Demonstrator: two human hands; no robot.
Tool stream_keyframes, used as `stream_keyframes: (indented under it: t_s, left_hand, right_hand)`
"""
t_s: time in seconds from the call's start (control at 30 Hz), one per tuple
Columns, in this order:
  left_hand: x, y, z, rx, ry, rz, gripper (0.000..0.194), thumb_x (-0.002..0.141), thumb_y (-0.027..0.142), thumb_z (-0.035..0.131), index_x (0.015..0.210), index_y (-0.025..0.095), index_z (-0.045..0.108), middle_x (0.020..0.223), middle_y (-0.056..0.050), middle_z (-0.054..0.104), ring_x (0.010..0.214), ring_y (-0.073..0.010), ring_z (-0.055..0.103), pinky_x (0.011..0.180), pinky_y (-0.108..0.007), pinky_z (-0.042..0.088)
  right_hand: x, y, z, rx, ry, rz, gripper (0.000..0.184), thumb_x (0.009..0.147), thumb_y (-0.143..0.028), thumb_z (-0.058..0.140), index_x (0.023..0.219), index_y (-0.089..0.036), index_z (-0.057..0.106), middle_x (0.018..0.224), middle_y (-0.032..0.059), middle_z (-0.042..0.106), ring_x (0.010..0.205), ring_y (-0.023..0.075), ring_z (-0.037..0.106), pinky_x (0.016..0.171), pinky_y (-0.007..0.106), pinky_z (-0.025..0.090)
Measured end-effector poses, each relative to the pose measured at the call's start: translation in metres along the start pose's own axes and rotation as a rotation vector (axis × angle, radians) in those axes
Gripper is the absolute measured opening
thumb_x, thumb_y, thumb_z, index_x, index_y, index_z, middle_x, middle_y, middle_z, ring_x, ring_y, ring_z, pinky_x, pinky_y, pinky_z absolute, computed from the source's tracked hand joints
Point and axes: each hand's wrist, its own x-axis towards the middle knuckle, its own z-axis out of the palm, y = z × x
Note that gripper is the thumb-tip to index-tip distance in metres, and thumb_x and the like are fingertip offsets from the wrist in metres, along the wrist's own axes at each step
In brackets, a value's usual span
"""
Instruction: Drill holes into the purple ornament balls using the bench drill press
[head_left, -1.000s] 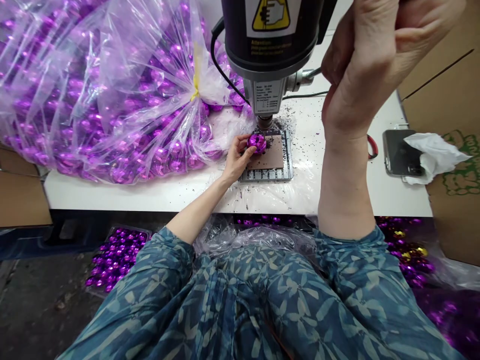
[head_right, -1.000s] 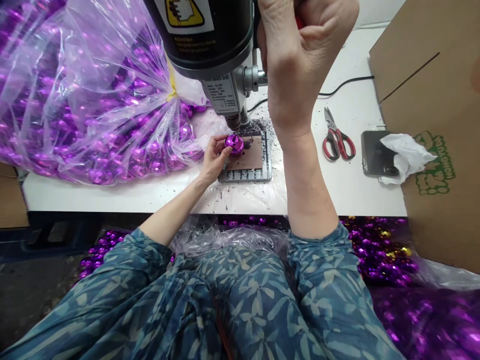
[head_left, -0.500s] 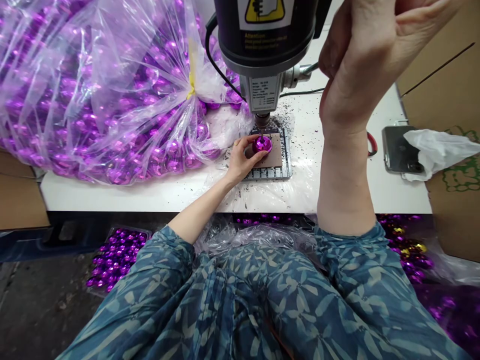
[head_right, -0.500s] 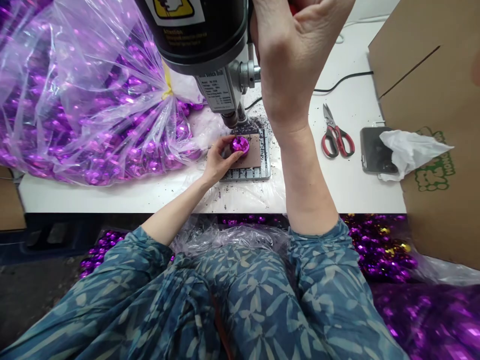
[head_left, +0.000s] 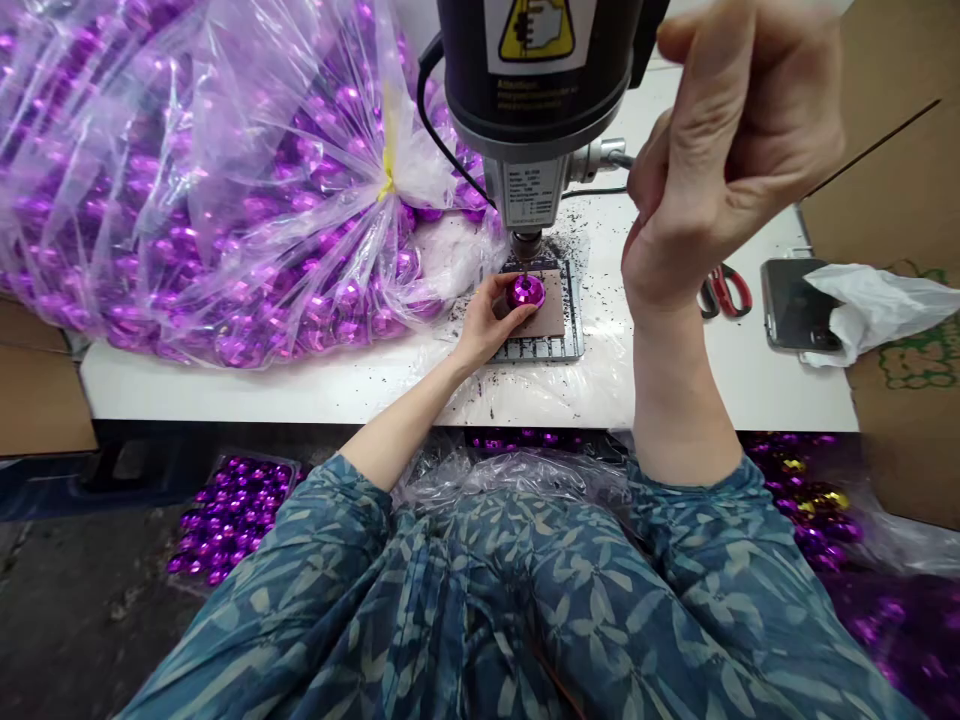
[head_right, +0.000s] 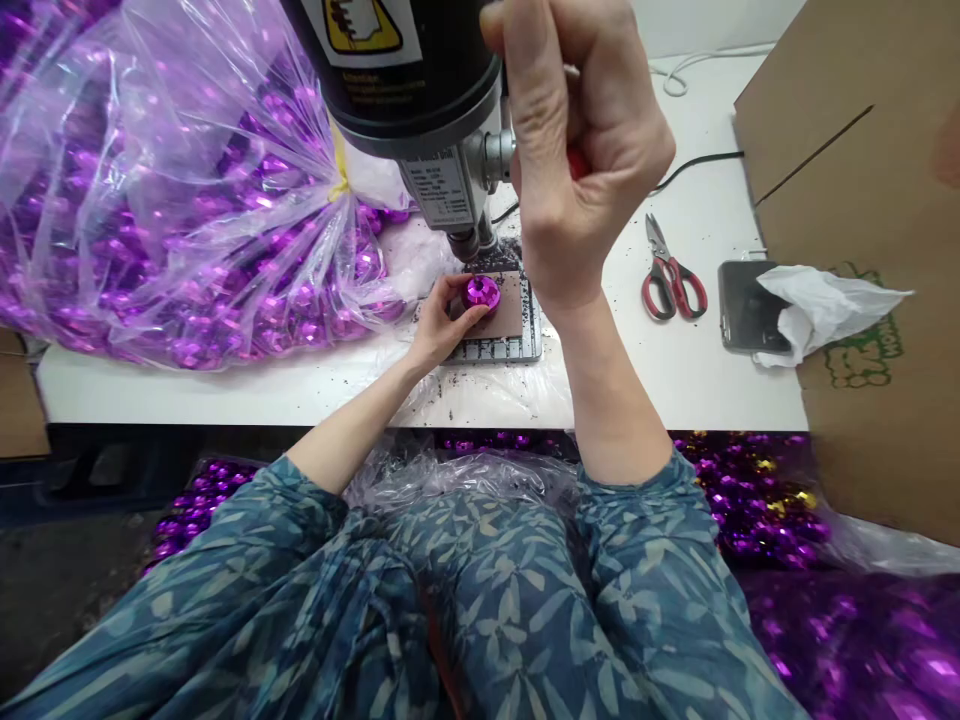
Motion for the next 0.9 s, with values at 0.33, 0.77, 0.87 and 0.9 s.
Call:
stream_keyframes:
  t_s: [0.33,0.77,0.87,0.9]
  left_hand:
    - [-0.002,0.000,0.000,-0.012,-0.031,-0.001,0.057,0.091,0.060,0.075,0.134,0.026,0.058,0.130,-0.011,0.070,0.124,-0.0267,0.069,0.110,-0.047,0.055]
    - [-0.002,0.004,0.001,-0.019,-0.008,-0.007,0.052,0.091,0.055,0.078,0.129,0.025,0.060,0.127,-0.011,0.071,0.122,-0.0265,0.069,0.109,-0.047,0.055]
    - [-0.002,0.005,0.001,-0.030,0.005,-0.011,0.052,0.090,0.054,0.079,0.127,0.024,0.061,0.126,-0.010,0.072,0.121,-0.0259,0.070,0.109,-0.046,0.055]
    - [-0.002,0.004,0.002,-0.032,0.010,-0.014,0.051,0.090,0.054,0.079,0.127,0.024,0.061,0.126,-0.010,0.072,0.121,-0.0256,0.070,0.109,-0.046,0.055]
  right_hand:
    - [-0.022,0.011,-0.010,-0.053,0.027,-0.062,0.032,0.097,-0.045,0.053,0.091,-0.017,0.068,0.079,-0.0123,0.068,0.047,-0.0125,0.045,0.066,0.005,0.050]
    - [-0.040,0.031,-0.027,-0.111,-0.032,-0.151,0.035,0.102,-0.044,0.044,0.096,-0.019,0.068,0.057,-0.0105,0.053,0.046,-0.0076,0.044,0.057,0.009,0.043]
    - [-0.048,0.034,-0.034,-0.122,-0.061,-0.135,0.032,0.101,-0.044,0.048,0.098,-0.021,0.069,0.053,-0.0101,0.046,0.046,-0.0062,0.045,0.055,0.010,0.042]
    - [-0.050,0.034,-0.034,-0.123,-0.068,-0.132,0.031,0.100,-0.045,0.049,0.096,-0.021,0.069,0.050,-0.0099,0.043,0.045,-0.0059,0.043,0.054,0.010,0.041]
